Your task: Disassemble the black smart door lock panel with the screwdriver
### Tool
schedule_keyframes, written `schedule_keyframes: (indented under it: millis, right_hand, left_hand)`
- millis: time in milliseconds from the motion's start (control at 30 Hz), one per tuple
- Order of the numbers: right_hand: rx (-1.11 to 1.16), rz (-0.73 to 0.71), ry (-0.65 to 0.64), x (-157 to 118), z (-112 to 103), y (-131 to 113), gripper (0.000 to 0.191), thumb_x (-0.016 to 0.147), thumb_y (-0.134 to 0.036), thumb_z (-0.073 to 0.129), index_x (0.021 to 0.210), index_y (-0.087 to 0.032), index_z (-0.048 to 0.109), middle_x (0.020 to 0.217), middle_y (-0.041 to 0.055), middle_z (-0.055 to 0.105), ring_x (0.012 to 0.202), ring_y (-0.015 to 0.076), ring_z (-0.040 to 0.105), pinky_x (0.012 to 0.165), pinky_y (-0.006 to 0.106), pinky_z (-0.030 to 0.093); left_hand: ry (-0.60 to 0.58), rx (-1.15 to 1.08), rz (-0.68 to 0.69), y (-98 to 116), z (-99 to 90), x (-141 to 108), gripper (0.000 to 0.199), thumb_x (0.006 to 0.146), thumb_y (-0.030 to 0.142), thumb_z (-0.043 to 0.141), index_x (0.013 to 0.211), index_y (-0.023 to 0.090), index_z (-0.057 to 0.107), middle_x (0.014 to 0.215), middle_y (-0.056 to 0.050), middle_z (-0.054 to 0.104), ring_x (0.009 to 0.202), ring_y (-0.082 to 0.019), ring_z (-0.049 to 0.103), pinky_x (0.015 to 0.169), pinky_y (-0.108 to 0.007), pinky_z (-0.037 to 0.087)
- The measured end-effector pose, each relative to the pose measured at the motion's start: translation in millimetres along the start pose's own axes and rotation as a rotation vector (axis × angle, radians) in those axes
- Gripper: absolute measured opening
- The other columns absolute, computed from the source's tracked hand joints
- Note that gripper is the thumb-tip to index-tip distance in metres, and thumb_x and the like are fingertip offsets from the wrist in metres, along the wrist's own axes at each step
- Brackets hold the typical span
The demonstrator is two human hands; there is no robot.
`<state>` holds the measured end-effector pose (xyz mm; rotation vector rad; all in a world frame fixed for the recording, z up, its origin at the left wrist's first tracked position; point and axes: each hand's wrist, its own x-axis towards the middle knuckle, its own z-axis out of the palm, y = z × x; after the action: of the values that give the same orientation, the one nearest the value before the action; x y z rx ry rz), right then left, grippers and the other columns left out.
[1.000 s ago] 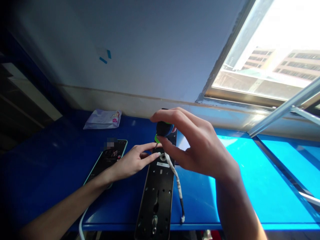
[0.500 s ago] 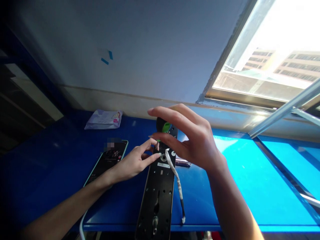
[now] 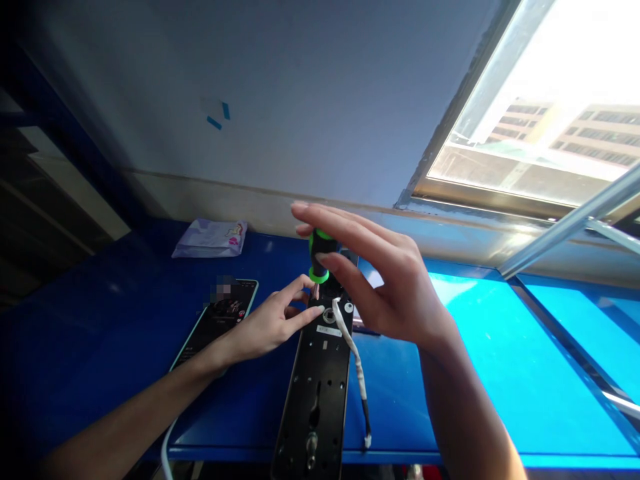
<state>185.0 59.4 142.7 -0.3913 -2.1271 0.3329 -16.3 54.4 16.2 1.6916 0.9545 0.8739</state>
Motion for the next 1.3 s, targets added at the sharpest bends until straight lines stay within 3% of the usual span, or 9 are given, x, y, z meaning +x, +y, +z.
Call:
schedule_keyframes:
  millis: [167,367,533,700,900,1033,1100,1233,1300]
  right_hand:
    - [-0.154,-0.079,0.141,0,-2,2,0.042,0.084,-0.023,0.087,0.124,-0.031,0.077,0.097,0.0025,0.072,0.084,0.019,0.069,0.07,0.036,0.062]
    - [-0.01,-0.015,-0.023,0,0,-5,0.051,0.099,-0.011,0.061,0.147,-0.031,0.062,0.136,0.0071,0.072,0.121,0.0253,0.071,0.098,0.046,0.063]
    - [-0.183,-0.087,0.124,0,2,-4,0.037,0.085,-0.028,0.086,0.121,-0.029,0.078,0.096,0.0041,0.072,0.083,0.0198,0.07,0.068,0.036,0.063]
    - [-0.035,0.008,-0.031,1,1,-5,0.047,0.103,-0.014,0.057,0.148,-0.028,0.061,0.138,0.0086,0.07,0.12,0.0243,0.069,0.1,0.045,0.061]
    - [-0.149,-0.063,0.146,1,-1,3,0.035,0.086,-0.028,0.086,0.12,-0.03,0.079,0.094,0.002,0.071,0.081,0.0176,0.067,0.069,0.035,0.059]
    - [-0.004,0.044,0.039,-1,-3,7,0.041,0.104,-0.02,0.057,0.143,-0.03,0.065,0.134,0.0082,0.071,0.118,0.024,0.069,0.096,0.044,0.062]
    - [0.09,0.065,0.006,-2,-5,8,0.048,0.103,-0.014,0.056,0.147,-0.031,0.061,0.139,0.007,0.07,0.122,0.0245,0.069,0.098,0.045,0.063]
    - [-0.019,-0.044,0.137,-1,-3,10,0.044,0.084,-0.019,0.086,0.126,-0.031,0.077,0.098,0.0022,0.074,0.085,0.0198,0.071,0.072,0.038,0.062]
    - [-0.076,-0.048,0.18,-1,-1,9,0.041,0.082,-0.023,0.089,0.121,-0.03,0.079,0.092,0.0012,0.068,0.08,0.0177,0.065,0.068,0.036,0.058]
  left_hand:
    - [0.025,0.032,-0.015,-3,0.6,0,0.025,0.099,0.043,0.063,0.113,0.025,0.056,0.109,-0.002,0.073,0.103,-0.022,0.073,0.085,-0.033,0.059]
    - [0.033,0.028,0.002,-4,1.2,0,0.026,0.099,0.042,0.064,0.117,0.026,0.056,0.112,-0.003,0.072,0.104,-0.023,0.072,0.084,-0.033,0.06]
    - [0.032,0.037,0.001,-5,1.5,1,0.027,0.1,0.045,0.063,0.118,0.025,0.059,0.111,-0.003,0.072,0.102,-0.023,0.072,0.082,-0.033,0.06]
    - [0.043,0.035,-0.011,-7,2.2,1,0.03,0.099,0.044,0.065,0.121,0.025,0.057,0.114,-0.003,0.072,0.103,-0.022,0.073,0.081,-0.031,0.06]
    - [0.039,0.043,-0.037,-6,1.4,0,0.029,0.098,0.045,0.065,0.117,0.025,0.055,0.106,-0.003,0.073,0.093,-0.021,0.074,0.074,-0.029,0.058]
    - [-0.004,-0.012,-0.062,-2,1.1,0,0.029,0.099,0.042,0.064,0.119,0.026,0.051,0.1,-0.002,0.072,0.078,-0.019,0.074,0.066,-0.027,0.056]
    - [-0.001,-0.02,-0.075,-1,1.2,-1,0.035,0.098,0.042,0.065,0.126,0.027,0.049,0.099,-0.001,0.071,0.071,-0.017,0.073,0.06,-0.026,0.054]
    - [0.025,0.02,-0.058,-2,1.4,-1,0.049,0.097,0.043,0.066,0.14,0.029,0.047,0.101,-0.002,0.07,0.066,-0.015,0.071,0.058,-0.024,0.052]
    - [0.028,0.026,-0.046,-3,1.4,-1,0.049,0.098,0.043,0.065,0.142,0.029,0.048,0.103,-0.002,0.071,0.067,-0.015,0.072,0.059,-0.024,0.053]
